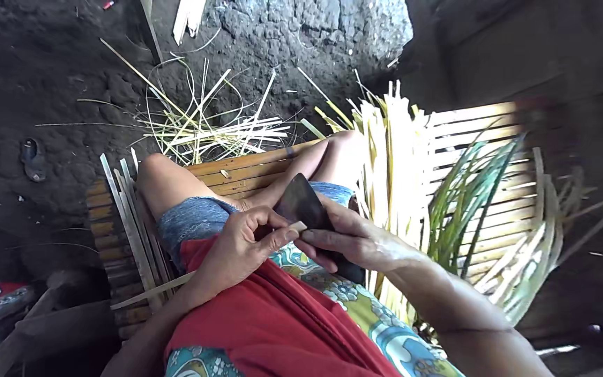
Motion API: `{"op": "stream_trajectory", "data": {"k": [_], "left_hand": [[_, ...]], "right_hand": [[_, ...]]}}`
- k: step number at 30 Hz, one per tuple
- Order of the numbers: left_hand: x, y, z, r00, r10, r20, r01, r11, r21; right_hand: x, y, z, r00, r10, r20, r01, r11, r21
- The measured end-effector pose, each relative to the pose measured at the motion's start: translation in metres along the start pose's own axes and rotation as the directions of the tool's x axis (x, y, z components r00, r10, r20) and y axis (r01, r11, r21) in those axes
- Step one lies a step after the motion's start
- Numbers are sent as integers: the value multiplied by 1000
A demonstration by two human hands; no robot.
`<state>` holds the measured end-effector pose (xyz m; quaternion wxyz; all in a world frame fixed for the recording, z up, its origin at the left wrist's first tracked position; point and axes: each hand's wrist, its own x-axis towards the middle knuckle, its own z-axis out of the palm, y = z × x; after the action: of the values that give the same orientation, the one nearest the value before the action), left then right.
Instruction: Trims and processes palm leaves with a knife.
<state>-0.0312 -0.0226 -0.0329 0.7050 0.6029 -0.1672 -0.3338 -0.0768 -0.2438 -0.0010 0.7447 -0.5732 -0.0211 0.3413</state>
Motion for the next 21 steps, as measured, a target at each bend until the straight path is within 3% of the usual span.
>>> {"op": "stream_trajectory", "data": {"k": [3, 6, 8, 10, 12, 13, 15, 17, 19, 21], "left_hand": [[-1, -2, 2, 998, 50, -49, -46, 996, 74], [2, 0, 4, 995, 23, -94, -17, 998, 59], [8, 8, -5, 998, 40, 47, -43, 998, 56], [23, 19, -15, 970, 172, 173, -189, 978, 88], [51, 23, -3, 931, 356, 77, -357, 934, 0], [66, 23, 9, 923, 384, 21, -381, 920, -92], [91, 31, 30, 947, 320, -10, -313, 917, -246], [109, 43, 48, 972, 235, 19, -213, 910, -356], [124, 46, 60, 983, 173, 61, -114, 836, -537], [143, 35, 59, 996, 64, -54, -83, 689, -720]], "right_hand": [[5, 2, 3, 1000, 12, -28, -10, 998, 63], [10, -1, -8, 998, -21, -65, 12, 991, -136], [9, -4, -17, 979, -132, -152, 68, 927, -368], [6, -11, -20, 934, -285, -217, 175, 892, -418], [7, -21, -17, 840, -491, -231, 328, 798, -506], [11, -24, -14, 746, -616, -252, 362, 693, -623], [19, -29, -18, 549, -793, -265, 317, 491, -811], [21, -30, -24, 433, -870, -238, 262, 374, -890], [12, -25, -24, 316, -937, -145, 182, 210, -961], [-17, -21, -17, 300, -954, -16, 100, 48, -994]]}}
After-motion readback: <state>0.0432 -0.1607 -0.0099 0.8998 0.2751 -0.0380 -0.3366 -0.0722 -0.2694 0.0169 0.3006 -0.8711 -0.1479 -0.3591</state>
